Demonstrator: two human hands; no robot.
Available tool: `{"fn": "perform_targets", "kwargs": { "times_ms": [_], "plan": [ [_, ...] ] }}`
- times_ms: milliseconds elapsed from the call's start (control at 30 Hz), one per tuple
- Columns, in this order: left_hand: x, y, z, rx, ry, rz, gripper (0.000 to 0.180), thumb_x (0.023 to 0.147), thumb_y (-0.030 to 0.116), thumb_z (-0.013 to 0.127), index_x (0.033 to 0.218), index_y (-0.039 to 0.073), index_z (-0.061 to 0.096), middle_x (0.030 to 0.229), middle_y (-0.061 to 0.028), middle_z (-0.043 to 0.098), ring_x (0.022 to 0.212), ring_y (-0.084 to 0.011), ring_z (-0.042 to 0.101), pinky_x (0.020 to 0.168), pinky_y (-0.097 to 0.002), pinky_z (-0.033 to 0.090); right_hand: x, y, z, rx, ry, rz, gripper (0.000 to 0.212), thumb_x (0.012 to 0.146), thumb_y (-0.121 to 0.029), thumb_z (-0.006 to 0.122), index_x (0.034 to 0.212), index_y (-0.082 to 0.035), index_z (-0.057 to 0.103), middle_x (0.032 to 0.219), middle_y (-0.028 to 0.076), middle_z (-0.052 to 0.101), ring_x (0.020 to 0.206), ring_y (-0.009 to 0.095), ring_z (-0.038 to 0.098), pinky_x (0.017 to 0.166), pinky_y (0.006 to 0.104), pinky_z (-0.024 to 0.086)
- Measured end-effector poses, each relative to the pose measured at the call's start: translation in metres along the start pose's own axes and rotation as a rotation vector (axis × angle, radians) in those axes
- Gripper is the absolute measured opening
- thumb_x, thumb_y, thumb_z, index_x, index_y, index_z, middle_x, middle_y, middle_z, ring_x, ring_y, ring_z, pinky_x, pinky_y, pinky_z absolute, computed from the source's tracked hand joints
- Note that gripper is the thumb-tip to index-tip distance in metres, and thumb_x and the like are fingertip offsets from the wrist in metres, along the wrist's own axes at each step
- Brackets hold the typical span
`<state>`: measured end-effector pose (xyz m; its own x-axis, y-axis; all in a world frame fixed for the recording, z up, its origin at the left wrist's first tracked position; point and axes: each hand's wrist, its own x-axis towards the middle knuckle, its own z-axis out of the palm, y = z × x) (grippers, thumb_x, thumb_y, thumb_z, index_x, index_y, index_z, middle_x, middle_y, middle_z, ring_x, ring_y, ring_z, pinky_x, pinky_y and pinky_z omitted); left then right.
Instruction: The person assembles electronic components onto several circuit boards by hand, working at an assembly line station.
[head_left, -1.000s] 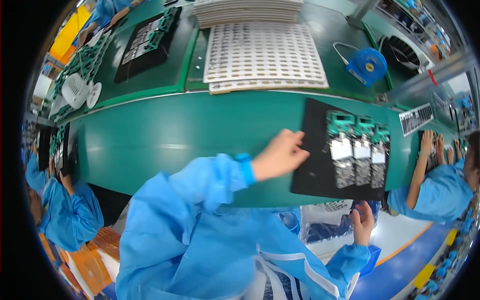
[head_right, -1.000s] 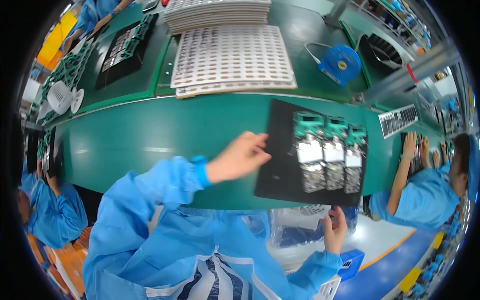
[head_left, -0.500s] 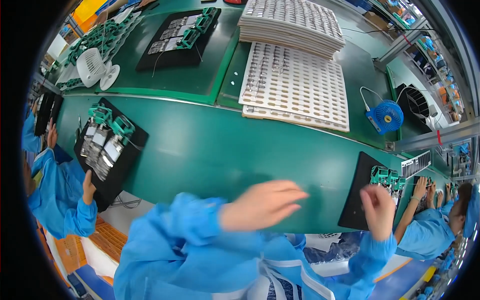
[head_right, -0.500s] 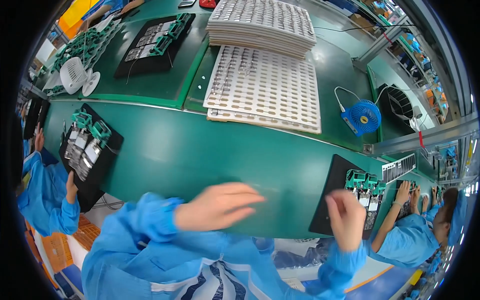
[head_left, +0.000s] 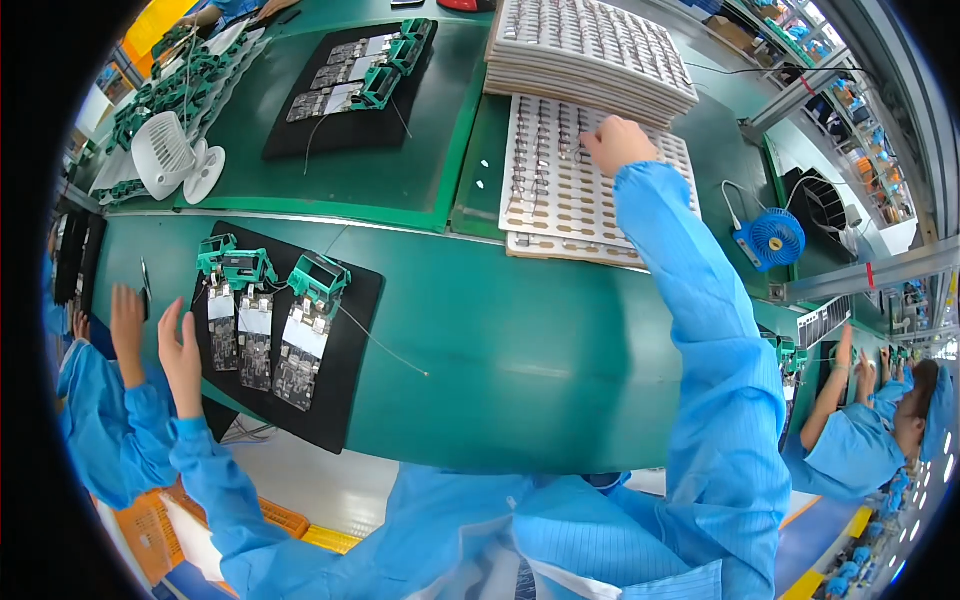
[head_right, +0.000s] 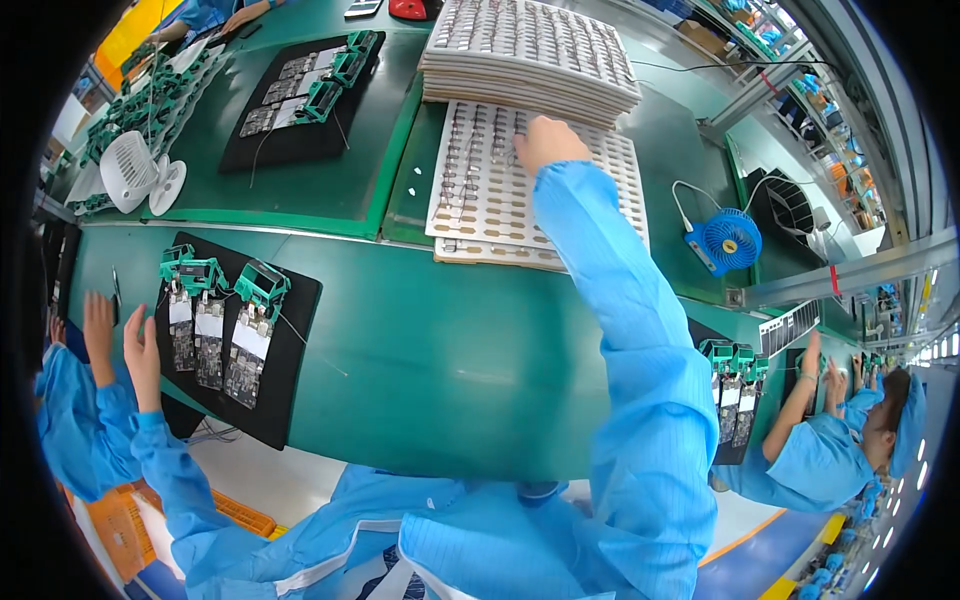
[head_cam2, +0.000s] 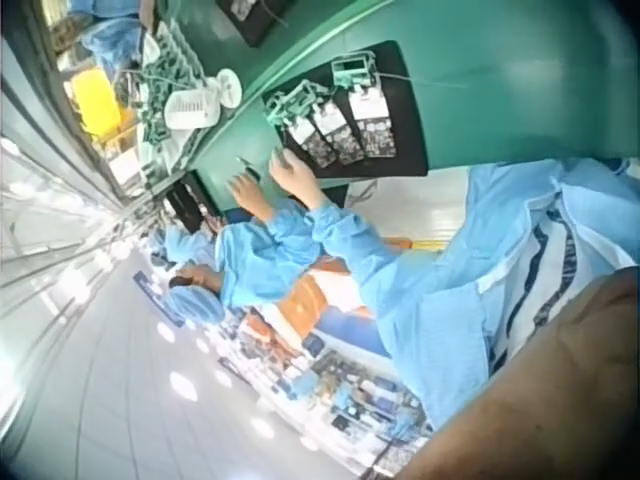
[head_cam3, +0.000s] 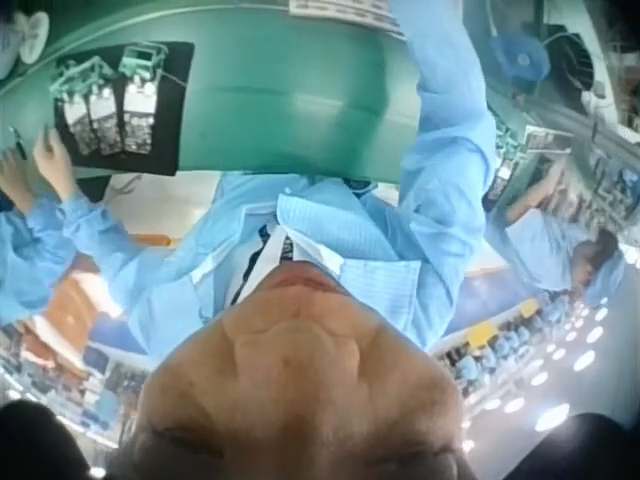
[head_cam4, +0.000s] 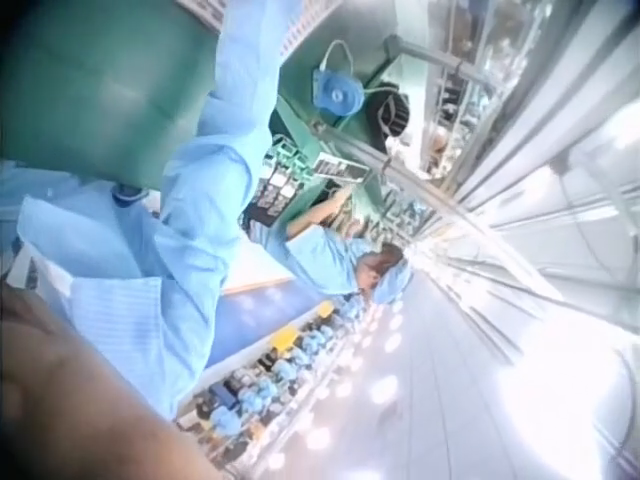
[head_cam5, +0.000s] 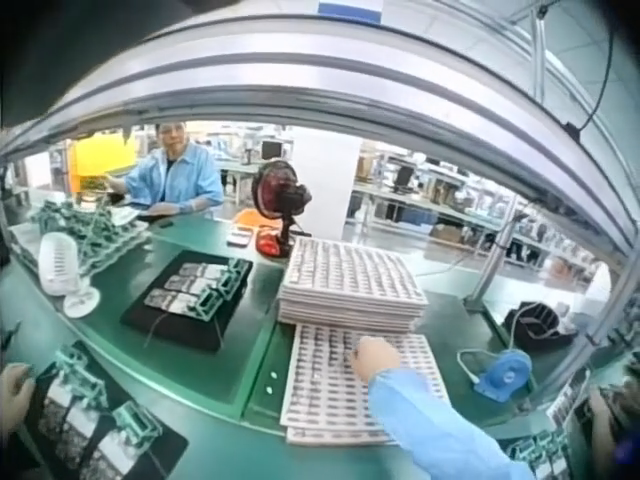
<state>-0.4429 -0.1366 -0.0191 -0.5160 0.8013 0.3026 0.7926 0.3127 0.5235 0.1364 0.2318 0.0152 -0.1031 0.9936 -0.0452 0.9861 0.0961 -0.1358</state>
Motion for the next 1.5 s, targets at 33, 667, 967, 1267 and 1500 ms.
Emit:
{"fn": "perform_targets", "kwargs": {
  "times_ms": [33, 667, 967, 1267, 1500],
  "plan": [
    [0.008, -0.057, -0.002, 0.126, 0.026, 0.033, 0.036, 0.101, 0.021, 0.055, 0.130, 0.002, 0.059, 0.132, -0.0141, 0.058, 0.119, -0.0265, 0.057, 0.101, -0.0353, 0.043, 0.005, -0.008, 0.007, -0.002, -0.005, -0.004, 0.040, 0.086, -0.038, 0.069, 0.106, -0.003, 0.071, 0.105, 0.020, 0.070, 0.100, 0.038, 0.067, 0.089, 0.0467, 0.054],
    [0.007, -0.056, 0.011, -0.552, -0.264, -0.366, 0.034, 0.101, 0.024, 0.058, 0.118, -0.005, 0.064, 0.111, -0.0022, 0.065, 0.102, -0.0089, 0.057, 0.090, -0.0226, 0.043, 0.046, -0.014, -0.008, -0.146, -0.417, 0.229, 0.040, 0.085, -0.050, 0.066, 0.071, -0.014, 0.076, 0.069, 0.004, 0.071, 0.063, 0.018, 0.065, 0.068, 0.0372, 0.052],
    [-0.041, 0.029, 0.035, -0.688, -0.377, -0.325, 0.026, 0.101, 0.016, 0.057, 0.117, -0.004, 0.060, 0.102, 0.0013, 0.059, 0.093, -0.0055, 0.052, 0.084, -0.0194, 0.040, 0.030, -0.015, -0.004, -0.037, -0.373, 0.229, 0.035, 0.083, -0.045, 0.069, 0.076, -0.011, 0.076, 0.076, 0.007, 0.073, 0.067, 0.021, 0.067, 0.070, 0.0383, 0.054],
    [-0.089, 0.087, 0.057, -0.768, -0.342, -0.337, 0.025, 0.102, 0.012, 0.055, 0.120, -0.006, 0.058, 0.100, 0.0007, 0.058, 0.092, -0.0046, 0.051, 0.081, -0.0192, 0.040, 0.025, -0.015, 0.006, 0.071, -0.234, 0.281, 0.036, 0.079, -0.042, 0.073, 0.079, -0.006, 0.075, 0.079, 0.009, 0.073, 0.064, 0.021, 0.067, 0.067, 0.0364, 0.055],
    [-0.101, 0.096, 0.057, -0.786, -0.417, -0.297, 0.045, 0.100, 0.006, 0.056, 0.140, -0.009, 0.046, 0.133, -0.0151, 0.058, 0.120, -0.0153, 0.056, 0.102, -0.0249, 0.041, 0.021, 0.011, 0.029, 0.655, -0.086, 0.255, 0.030, 0.079, -0.031, 0.074, 0.077, -0.001, 0.072, 0.069, 0.005, 0.067, 0.056, 0.011, 0.058, 0.055, 0.0256, 0.049]
  ]
}}
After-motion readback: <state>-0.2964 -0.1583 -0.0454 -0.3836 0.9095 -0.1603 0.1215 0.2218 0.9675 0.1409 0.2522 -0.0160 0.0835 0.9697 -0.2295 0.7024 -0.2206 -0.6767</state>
